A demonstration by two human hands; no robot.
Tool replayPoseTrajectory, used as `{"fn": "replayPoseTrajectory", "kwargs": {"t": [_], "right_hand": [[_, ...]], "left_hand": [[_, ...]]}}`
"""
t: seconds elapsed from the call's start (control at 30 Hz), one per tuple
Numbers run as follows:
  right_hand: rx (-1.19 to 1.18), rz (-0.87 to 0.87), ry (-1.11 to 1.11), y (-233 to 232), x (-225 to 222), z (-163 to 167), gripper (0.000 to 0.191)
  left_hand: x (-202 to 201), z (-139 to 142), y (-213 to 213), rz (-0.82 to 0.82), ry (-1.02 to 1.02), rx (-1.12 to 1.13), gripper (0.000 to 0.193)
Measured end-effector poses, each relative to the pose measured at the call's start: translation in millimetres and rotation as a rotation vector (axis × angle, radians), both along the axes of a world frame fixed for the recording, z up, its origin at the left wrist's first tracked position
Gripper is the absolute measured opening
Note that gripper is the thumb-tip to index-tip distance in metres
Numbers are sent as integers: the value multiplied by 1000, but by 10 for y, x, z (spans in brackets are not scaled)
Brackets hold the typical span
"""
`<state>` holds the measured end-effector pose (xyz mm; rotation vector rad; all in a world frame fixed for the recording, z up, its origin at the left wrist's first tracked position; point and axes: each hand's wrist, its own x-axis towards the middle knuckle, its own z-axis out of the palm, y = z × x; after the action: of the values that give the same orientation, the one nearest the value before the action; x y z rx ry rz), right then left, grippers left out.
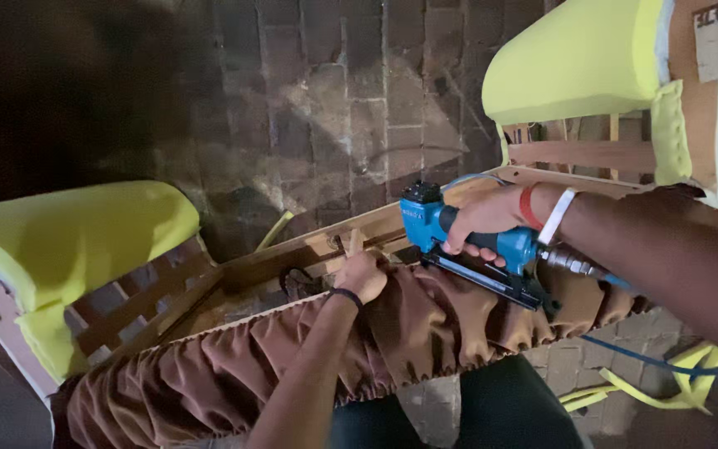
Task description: The person staples brown fabric onto a wooden chair frame using a pneumatic staple gun. They smooth and pull the fabric taut while working along the edges and corners of the frame.
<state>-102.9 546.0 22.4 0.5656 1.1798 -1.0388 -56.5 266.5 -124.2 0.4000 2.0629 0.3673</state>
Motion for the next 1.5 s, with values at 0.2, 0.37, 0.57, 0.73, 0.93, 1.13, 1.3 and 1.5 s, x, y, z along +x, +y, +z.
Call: {"fn": "replayPoseTrajectory", "kwargs": {"t": [0.2, 0.37, 0.57, 0.73, 0.93, 1.13, 1.3, 1.5], "right_hand": [[15, -54, -62, -234, -36, -71, 20], [-39, -94, -109, -334, -37, -162, 15], [-46, -14, -77, -553, -145, -147, 21], [-6, -86, -53, -717, -225, -47, 14], [-46, 10, -96, -888, -279, -68, 19], [-101, -21, -45, -1012, -249, -157, 19], [-153, -38, -101, -1146, -261, -260, 18], [-132, 18, -60, -1215, -312, -272, 18]], "left_hand": [[-52, 26, -49, -13, -46, -67, 35], [-138, 83, -356, 186, -124, 84, 35], [-163, 117, -705, 176, -125, -13, 36], [-132, 111, -663, 325, -104, 1, 28], [-204, 417, -779, 326, -20, -112, 28], [-73, 964, -1166, 296, 192, -263, 29], [128, 1072, -1335, 302, 509, -130, 30], [269, 1043, -1455, 400, 753, 193, 26]]}}
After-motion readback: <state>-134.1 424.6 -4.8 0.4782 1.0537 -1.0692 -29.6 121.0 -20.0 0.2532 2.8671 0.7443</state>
